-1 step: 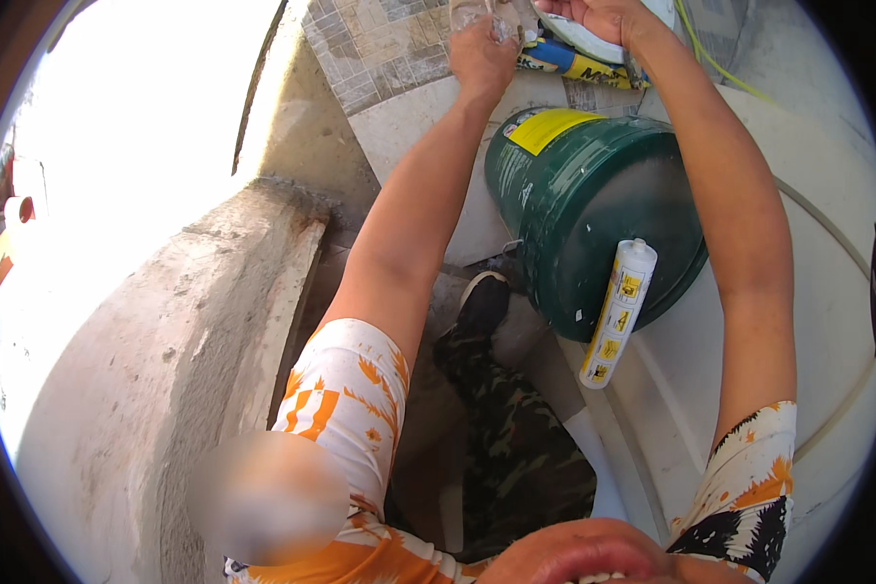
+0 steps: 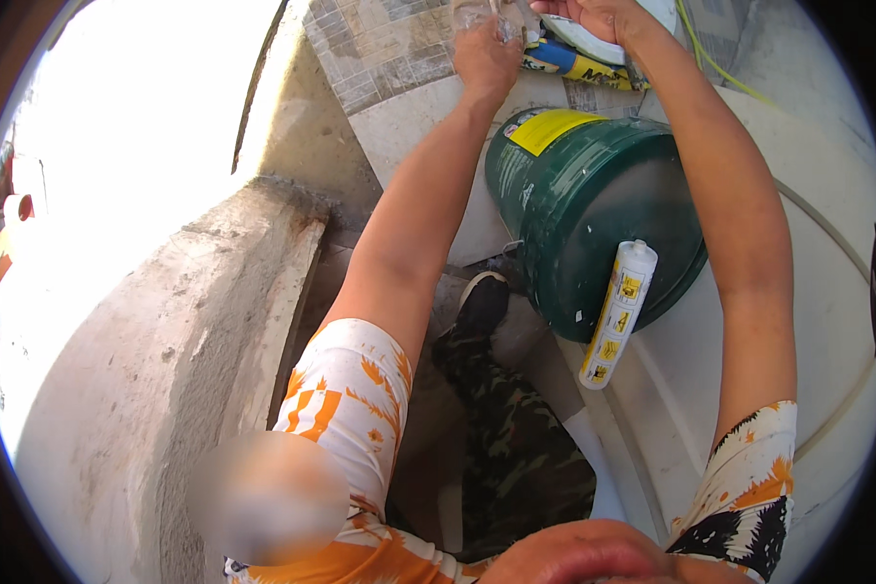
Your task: The person sweeps a tiled floor with a traditional broom, gathering dust and debris into a pile. They then pick up a tube of sealant and apply it to a wall fixture before resuming sweeping.
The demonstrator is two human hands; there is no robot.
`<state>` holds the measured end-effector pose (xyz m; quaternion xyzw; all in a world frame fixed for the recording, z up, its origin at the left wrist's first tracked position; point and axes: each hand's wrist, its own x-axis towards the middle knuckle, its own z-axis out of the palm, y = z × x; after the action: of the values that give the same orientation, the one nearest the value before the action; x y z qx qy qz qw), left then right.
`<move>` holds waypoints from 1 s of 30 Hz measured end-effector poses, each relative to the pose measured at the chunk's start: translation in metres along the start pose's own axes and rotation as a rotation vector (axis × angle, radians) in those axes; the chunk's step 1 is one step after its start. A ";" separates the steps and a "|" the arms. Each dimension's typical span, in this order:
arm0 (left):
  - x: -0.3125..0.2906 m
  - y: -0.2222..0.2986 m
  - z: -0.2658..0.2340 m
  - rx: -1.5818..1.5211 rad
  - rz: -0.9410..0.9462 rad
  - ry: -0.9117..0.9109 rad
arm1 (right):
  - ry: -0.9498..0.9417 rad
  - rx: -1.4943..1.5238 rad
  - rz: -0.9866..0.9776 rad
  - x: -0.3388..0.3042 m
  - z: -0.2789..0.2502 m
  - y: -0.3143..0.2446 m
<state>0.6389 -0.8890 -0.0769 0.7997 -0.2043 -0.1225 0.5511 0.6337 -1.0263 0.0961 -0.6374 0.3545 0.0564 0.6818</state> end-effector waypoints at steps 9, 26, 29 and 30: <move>-0.013 0.010 0.026 0.093 0.208 0.048 | 0.000 -1.473 -0.538 0.087 0.038 0.055; -0.049 -0.055 -0.011 -0.206 -0.367 0.139 | 0.079 -1.859 -0.369 0.010 0.042 0.001; -0.070 -0.057 -0.056 -0.220 -0.560 0.136 | 0.279 -1.663 -0.307 -0.020 0.047 -0.033; -0.082 -0.055 -0.071 -0.195 -0.568 0.181 | 0.257 -1.534 -0.401 -0.032 0.047 -0.036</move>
<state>0.6067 -0.7751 -0.1052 0.7760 0.0897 -0.2189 0.5847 0.6484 -0.9778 0.1413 -0.9814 0.1711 0.0869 0.0047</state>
